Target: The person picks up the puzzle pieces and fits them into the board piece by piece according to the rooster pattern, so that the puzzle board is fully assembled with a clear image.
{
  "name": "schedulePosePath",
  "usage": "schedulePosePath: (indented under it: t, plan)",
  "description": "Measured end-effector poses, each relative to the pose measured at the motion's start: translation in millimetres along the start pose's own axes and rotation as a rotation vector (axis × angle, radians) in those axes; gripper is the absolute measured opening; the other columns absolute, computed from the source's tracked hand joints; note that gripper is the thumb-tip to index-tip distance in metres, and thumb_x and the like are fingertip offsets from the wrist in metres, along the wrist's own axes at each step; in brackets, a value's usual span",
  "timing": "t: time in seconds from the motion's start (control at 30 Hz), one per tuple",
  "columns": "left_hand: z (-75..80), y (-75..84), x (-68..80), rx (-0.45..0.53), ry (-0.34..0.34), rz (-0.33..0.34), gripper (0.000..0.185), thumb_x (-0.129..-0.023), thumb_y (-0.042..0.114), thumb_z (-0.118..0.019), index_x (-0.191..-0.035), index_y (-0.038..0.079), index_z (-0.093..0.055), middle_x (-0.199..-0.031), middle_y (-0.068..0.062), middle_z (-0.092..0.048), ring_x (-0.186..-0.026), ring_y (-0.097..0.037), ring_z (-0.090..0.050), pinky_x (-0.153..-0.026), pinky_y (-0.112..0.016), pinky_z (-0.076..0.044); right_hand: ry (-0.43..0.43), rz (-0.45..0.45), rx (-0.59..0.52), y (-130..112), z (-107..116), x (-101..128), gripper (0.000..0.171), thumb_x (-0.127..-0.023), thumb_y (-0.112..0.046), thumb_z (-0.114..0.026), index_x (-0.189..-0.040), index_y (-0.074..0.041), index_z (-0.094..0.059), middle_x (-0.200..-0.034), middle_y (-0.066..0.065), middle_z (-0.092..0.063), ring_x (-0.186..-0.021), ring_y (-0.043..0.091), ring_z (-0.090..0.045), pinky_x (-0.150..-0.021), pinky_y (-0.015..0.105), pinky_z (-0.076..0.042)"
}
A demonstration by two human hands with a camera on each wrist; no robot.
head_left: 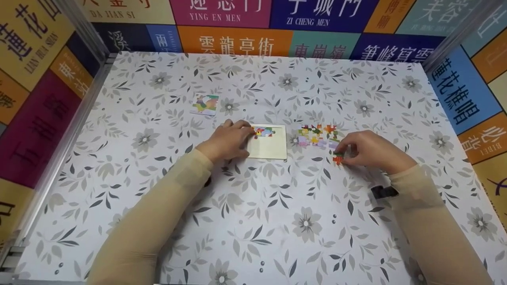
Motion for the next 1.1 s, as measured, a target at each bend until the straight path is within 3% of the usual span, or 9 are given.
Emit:
schedulePosePath:
  t: [0.2, 0.6, 1.1]
  plan:
    - [3.2, 1.0, 1.7, -0.014, 0.015, -0.01, 0.063, -0.081, 0.035, -0.073, -0.137, 0.022, -0.049, -0.148, 0.0, -0.038, -0.121, -0.031, -0.038, -0.101, -0.049, -0.035, 0.019, -0.012, 0.02, -0.7, 1.4, -2.0, 0.023, -0.069, -0.012, -0.078, -0.09, -0.021, -0.074, -0.085, -0.005, -0.068, -0.071, 0.013, -0.057, -0.063, 0.024, -0.046]
    - [2.4, 2.7, 2.9, -0.009, 0.008, 0.004, 0.06, -0.082, 0.035, -0.073, -0.136, 0.022, -0.051, -0.147, 0.001, -0.039, -0.125, -0.031, -0.038, -0.102, -0.049, -0.035, 0.107, 0.143, -0.019, -12.2, 5.0, -2.7, 0.023, -0.07, -0.013, -0.081, -0.091, -0.021, -0.075, -0.084, -0.005, -0.071, -0.067, 0.014, -0.059, -0.058, 0.02, -0.045]
    - [1.7, 1.9, 1.7, 0.002, 0.007, 0.004, 0.06, -0.082, 0.034, -0.073, -0.137, 0.022, -0.051, -0.148, 0.001, -0.038, -0.124, -0.03, -0.038, -0.103, -0.049, -0.034, 0.148, 0.145, 0.005, -34.2, 8.7, -21.6, 0.022, -0.075, -0.015, -0.076, -0.094, -0.027, -0.075, -0.086, -0.005, -0.067, -0.066, 0.014, -0.056, -0.057, 0.023, -0.043]
Point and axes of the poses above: each hand's wrist, its own x-axis away from the middle knuckle, its own z-axis out of the back of the hand, y = z × x, the point moved 9 cm from there along -x, towards the middle knuckle
